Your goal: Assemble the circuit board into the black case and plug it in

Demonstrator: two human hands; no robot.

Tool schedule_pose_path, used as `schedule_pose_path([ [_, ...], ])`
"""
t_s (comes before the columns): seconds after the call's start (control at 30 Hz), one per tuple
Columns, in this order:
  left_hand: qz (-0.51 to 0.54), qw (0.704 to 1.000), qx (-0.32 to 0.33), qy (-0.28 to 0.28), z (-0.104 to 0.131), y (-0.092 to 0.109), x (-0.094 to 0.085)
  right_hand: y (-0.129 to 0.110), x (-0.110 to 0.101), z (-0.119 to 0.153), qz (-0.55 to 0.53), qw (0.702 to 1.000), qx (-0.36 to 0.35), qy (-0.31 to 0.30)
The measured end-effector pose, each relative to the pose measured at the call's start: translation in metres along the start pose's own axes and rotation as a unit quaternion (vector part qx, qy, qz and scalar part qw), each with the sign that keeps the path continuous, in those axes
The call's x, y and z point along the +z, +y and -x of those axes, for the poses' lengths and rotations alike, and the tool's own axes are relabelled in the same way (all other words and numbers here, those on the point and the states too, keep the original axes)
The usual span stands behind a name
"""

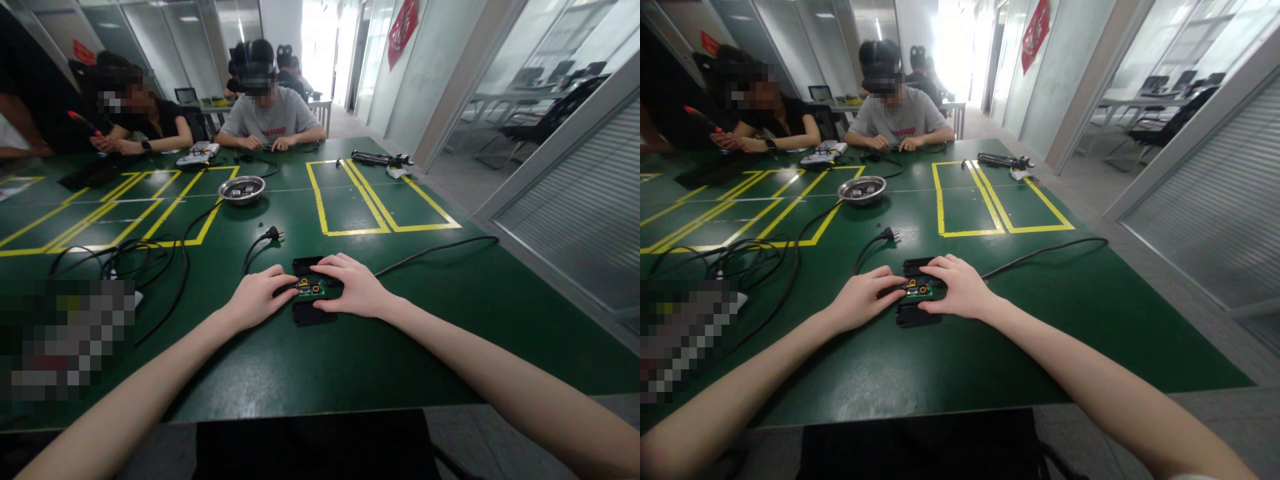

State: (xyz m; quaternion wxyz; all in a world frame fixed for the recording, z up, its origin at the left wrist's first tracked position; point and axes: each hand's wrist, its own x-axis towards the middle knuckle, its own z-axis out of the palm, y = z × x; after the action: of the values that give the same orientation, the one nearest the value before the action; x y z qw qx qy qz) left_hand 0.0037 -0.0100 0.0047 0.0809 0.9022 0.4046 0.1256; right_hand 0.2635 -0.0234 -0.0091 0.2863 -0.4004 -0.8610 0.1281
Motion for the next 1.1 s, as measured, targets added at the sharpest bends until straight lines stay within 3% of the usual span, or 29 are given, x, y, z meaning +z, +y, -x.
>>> schedule_pose_path([
  [0.2, 0.027, 0.999, 0.020, 0.031, 0.000, -0.002, 0.000, 0.003, -0.008, 0.002, -0.038, 0.997, 0.040, 0.047],
  [0.37, 0.103, 0.990, 0.033, 0.091, 0.003, -0.001, -0.004, 0.010, -0.020, 0.002, 0.026, 0.999, 0.039, -0.015],
  [0.5, 0.142, 0.981, 0.064, 0.116, 0.008, 0.002, -0.010, 0.007, -0.027, 0.004, 0.017, 0.998, 0.045, -0.028],
  [0.63, 0.156, 0.976, 0.133, 0.075, 0.011, 0.001, -0.011, 0.002, -0.032, 0.008, -0.011, 0.998, -0.024, -0.060],
  [0.73, 0.168, 0.974, 0.146, 0.045, 0.011, 0.000, -0.010, 0.002, -0.034, 0.010, -0.016, 0.996, -0.055, -0.069],
  [0.93, 0.144, 0.983, 0.117, -0.016, 0.009, 0.004, -0.016, 0.004, -0.032, 0.012, 0.010, 0.995, -0.081, -0.057],
  [1.1, 0.105, 0.991, 0.085, 0.002, 0.008, 0.004, -0.016, 0.008, -0.028, 0.012, 0.047, 0.994, -0.093, -0.034],
])
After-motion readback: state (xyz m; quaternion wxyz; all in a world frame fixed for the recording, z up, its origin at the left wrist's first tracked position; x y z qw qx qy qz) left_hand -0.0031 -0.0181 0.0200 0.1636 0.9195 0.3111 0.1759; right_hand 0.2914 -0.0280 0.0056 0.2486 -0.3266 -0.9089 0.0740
